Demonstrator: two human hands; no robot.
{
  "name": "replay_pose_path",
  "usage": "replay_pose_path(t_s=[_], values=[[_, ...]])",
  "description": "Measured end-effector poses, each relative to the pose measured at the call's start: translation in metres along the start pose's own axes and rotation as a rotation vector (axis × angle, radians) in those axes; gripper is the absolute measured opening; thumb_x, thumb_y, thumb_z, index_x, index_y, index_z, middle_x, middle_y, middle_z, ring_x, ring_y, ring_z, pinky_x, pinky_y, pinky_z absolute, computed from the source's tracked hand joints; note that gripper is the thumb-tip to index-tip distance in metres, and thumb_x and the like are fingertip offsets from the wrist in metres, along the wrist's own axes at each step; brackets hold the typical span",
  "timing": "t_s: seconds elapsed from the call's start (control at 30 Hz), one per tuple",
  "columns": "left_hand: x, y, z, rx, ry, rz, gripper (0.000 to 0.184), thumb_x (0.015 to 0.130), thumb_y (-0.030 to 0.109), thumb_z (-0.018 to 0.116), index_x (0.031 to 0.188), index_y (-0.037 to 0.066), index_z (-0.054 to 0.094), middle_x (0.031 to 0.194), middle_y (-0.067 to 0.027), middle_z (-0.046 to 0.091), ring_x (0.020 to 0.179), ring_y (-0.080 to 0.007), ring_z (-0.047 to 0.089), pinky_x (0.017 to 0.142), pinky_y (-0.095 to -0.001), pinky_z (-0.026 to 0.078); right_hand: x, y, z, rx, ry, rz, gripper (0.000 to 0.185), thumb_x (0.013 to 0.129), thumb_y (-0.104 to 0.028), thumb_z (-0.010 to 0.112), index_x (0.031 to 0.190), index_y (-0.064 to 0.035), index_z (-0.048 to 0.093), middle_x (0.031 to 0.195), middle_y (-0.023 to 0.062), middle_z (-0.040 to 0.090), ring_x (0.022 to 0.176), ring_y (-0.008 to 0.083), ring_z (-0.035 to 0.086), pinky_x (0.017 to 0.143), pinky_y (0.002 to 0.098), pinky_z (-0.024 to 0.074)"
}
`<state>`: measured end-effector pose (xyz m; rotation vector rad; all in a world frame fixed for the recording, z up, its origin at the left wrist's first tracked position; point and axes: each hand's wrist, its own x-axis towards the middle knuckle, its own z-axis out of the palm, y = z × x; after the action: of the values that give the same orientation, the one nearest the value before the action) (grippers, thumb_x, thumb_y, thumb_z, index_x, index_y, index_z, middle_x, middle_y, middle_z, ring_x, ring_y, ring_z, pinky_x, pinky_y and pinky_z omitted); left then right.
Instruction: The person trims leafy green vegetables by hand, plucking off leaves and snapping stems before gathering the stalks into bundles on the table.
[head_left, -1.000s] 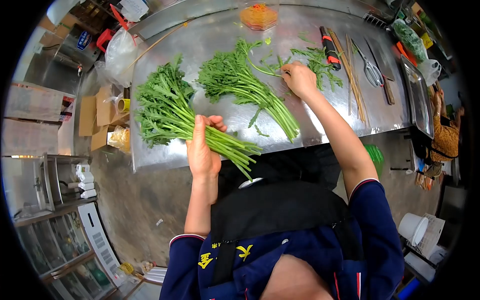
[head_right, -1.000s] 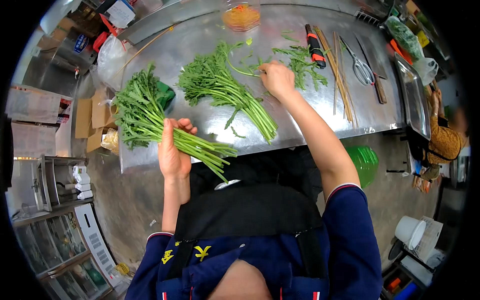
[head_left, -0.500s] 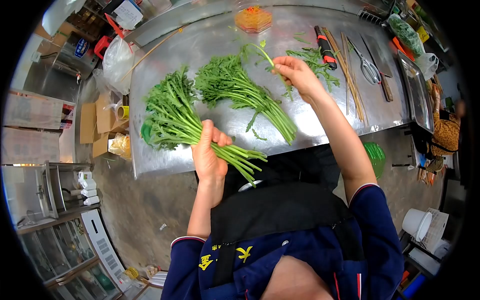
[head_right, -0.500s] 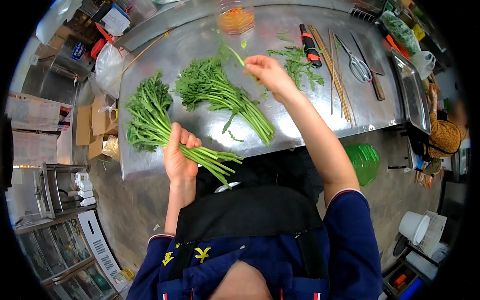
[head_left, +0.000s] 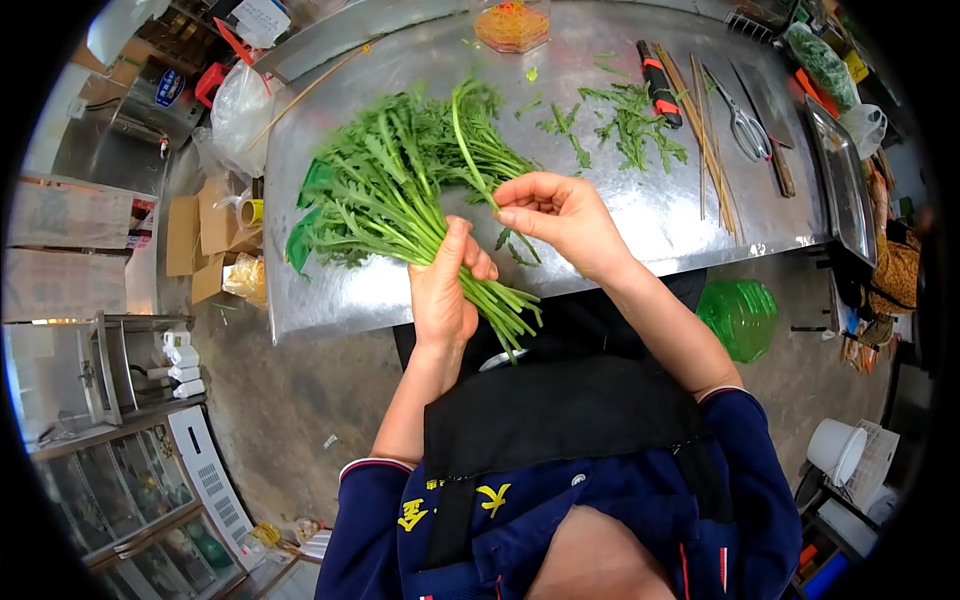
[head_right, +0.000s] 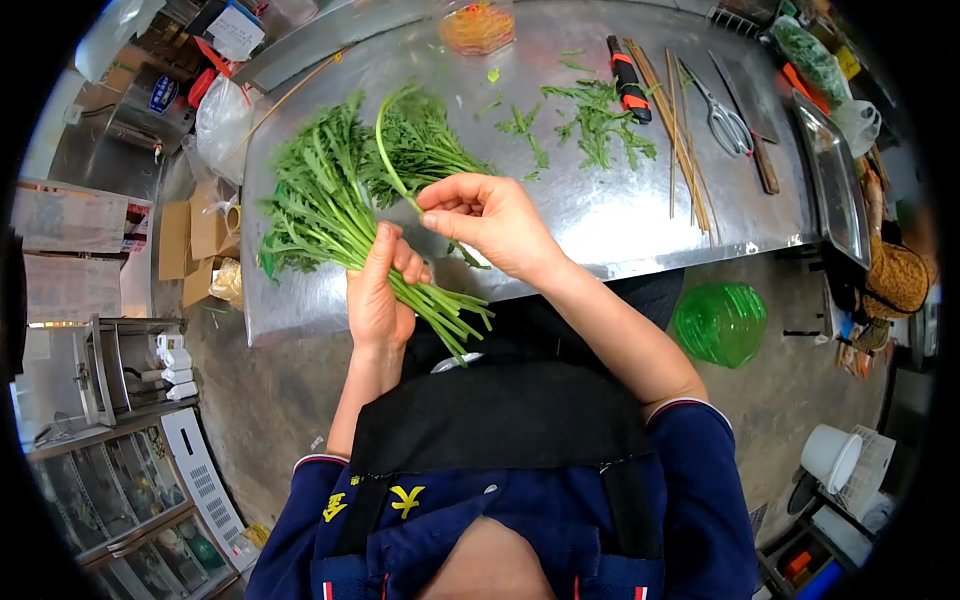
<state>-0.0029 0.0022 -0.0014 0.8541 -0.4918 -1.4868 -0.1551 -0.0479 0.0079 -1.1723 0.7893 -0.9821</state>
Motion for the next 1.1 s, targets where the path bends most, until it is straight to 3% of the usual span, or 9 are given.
replay_pose_path(t_s=[0.33,0.43,0.63,0.73,0.83,0.93,1.1], values=[[-0.001,-0.002,0.001,0.132,0.029,0.121,0.014,0.080,0.006,0.062,0.090,0.003,0.053,0.069,-0.0035,0.054,0.047,-0.0111,0.045,0.044,-0.0246,0.041,-0.009,0.002,0.020,-0.070,0.009,-0.006,0.019,0.080,-0.010,0.062,0.094,0.0011,0.060,0.080,0.0023,0.062,0.067,0.0060,0.055,0.064,0.0223,0.0461],[0.000,-0.006,-0.006,0.181,-0.007,0.143,0.013,0.079,0.006,0.063,0.088,0.002,0.054,0.072,-0.0044,0.055,0.047,-0.0110,0.046,0.044,-0.0239,0.041,0.000,0.001,0.025,-0.277,0.134,-0.200,0.020,0.077,-0.013,0.064,0.092,0.0006,0.062,0.078,0.0037,0.060,0.065,0.0086,0.054,0.061,0.0239,0.0449],[-0.003,-0.005,-0.003,0.155,0.007,0.114,0.011,0.080,0.005,0.062,0.087,0.002,0.055,0.073,-0.0054,0.057,0.047,-0.0096,0.046,0.044,-0.0227,0.041,0.001,-0.002,0.020,-0.485,0.066,-0.175,0.015,0.077,-0.015,0.062,0.081,-0.0002,0.064,0.077,0.0064,0.058,0.063,0.0126,0.054,0.058,0.0246,0.0423],[-0.005,-0.004,-0.002,0.157,-0.012,0.086,0.010,0.081,0.007,0.061,0.086,0.002,0.056,0.074,-0.0065,0.058,0.048,-0.0086,0.047,0.043,-0.0211,0.040,0.004,0.007,0.016,-0.374,0.012,-0.227,0.017,0.080,-0.016,0.060,0.083,0.0006,0.063,0.076,0.0047,0.059,0.063,0.0097,0.053,0.057,0.0233,0.0415],[-0.004,-0.002,-0.003,0.190,-0.022,0.068,0.012,0.082,0.010,0.061,0.088,0.001,0.057,0.075,-0.0075,0.059,0.048,-0.0080,0.047,0.043,-0.0195,0.038,0.006,0.010,0.011,-0.126,-0.064,-0.068,0.017,0.083,-0.017,0.058,0.085,-0.0001,0.062,0.076,0.0016,0.059,0.065,0.0066,0.053,0.057,0.0217,0.0409],[-0.003,-0.003,-0.004,0.210,-0.022,0.065,0.014,0.082,0.011,0.060,0.089,0.000,0.058,0.075,-0.0080,0.060,0.048,-0.0077,0.047,0.042,-0.0183,0.037,0.005,0.009,0.009,-0.126,-0.006,0.095,0.017,0.087,-0.021,0.056,0.087,-0.0042,0.059,0.077,-0.0017,0.058,0.066,0.0041,0.051,0.055,0.0190,0.0380],[-0.003,-0.004,-0.006,0.192,-0.049,0.012,0.016,0.084,0.014,0.057,0.093,0.001,0.056,0.076,-0.0072,0.058,0.047,-0.0083,0.044,0.043,-0.0214,0.040,0.003,0.002,0.012,-0.018,-0.112,0.038,0.017,0.086,-0.018,0.056,0.085,-0.0016,0.060,0.071,-0.0012,0.058,0.062,0.0037,0.050,0.056,0.0175,0.0381]])
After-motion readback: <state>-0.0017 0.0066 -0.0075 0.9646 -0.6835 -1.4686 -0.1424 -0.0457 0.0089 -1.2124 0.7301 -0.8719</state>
